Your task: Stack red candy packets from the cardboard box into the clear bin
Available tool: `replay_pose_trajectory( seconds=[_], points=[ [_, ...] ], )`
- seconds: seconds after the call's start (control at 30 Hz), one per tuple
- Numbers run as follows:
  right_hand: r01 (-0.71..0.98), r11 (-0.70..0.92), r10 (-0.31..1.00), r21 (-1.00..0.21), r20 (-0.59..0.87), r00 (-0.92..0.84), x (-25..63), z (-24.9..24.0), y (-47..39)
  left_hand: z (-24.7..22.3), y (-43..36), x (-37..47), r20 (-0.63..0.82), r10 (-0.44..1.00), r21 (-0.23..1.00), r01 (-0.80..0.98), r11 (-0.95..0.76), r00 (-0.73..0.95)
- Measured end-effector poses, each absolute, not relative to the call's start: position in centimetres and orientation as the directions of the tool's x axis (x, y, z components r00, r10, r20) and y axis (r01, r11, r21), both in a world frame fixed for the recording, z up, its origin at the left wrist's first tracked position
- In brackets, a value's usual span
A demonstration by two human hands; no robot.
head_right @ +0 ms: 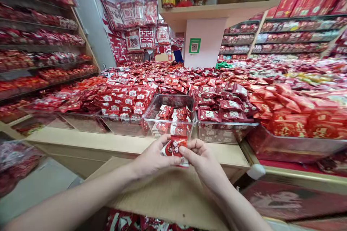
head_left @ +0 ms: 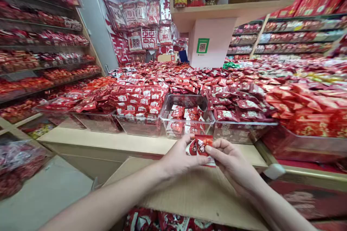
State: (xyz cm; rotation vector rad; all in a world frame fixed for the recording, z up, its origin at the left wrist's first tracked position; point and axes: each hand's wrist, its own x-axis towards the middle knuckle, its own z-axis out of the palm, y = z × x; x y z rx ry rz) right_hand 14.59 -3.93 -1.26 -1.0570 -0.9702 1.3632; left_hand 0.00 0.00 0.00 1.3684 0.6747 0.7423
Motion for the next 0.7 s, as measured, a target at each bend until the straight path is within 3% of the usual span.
replay_pose_trajectory(
  seconds=[0.27,0.4,0.53,0.6,0.7],
  points=[
    [0.173,0.167,0.984,-0.971,0.154,-0.090,13.9,0.2,-4.0,0.0,-0.1,-2.2,-0.010,0.761,0.950,0.244,-0.195,0.649],
    [0.361,0.223,0.961,-0.905,0.265,0.072,15.3,3.2,-1.7,0.6,1.6,-6.4,0.070,0.797,0.813,0.429,-0.394,0.599],
    [0.508,0.235,0.923,-0.829,0.354,0.152,15.2,4.8,4.4,-1.2,3.8,-11.0,0.011,0.898,0.723,0.617,-0.311,0.440],
    [0.577,0.178,0.940,-0.797,0.312,0.141,14.1,4.4,7.7,-2.6,4.1,-12.5,-0.042,0.915,0.742,0.626,-0.240,0.401],
    [0.500,-0.031,0.984,-0.865,0.060,0.166,12.0,3.0,11.2,-4.2,3.8,-13.4,-0.118,0.903,0.760,0.622,-0.186,0.414]
  ],
)
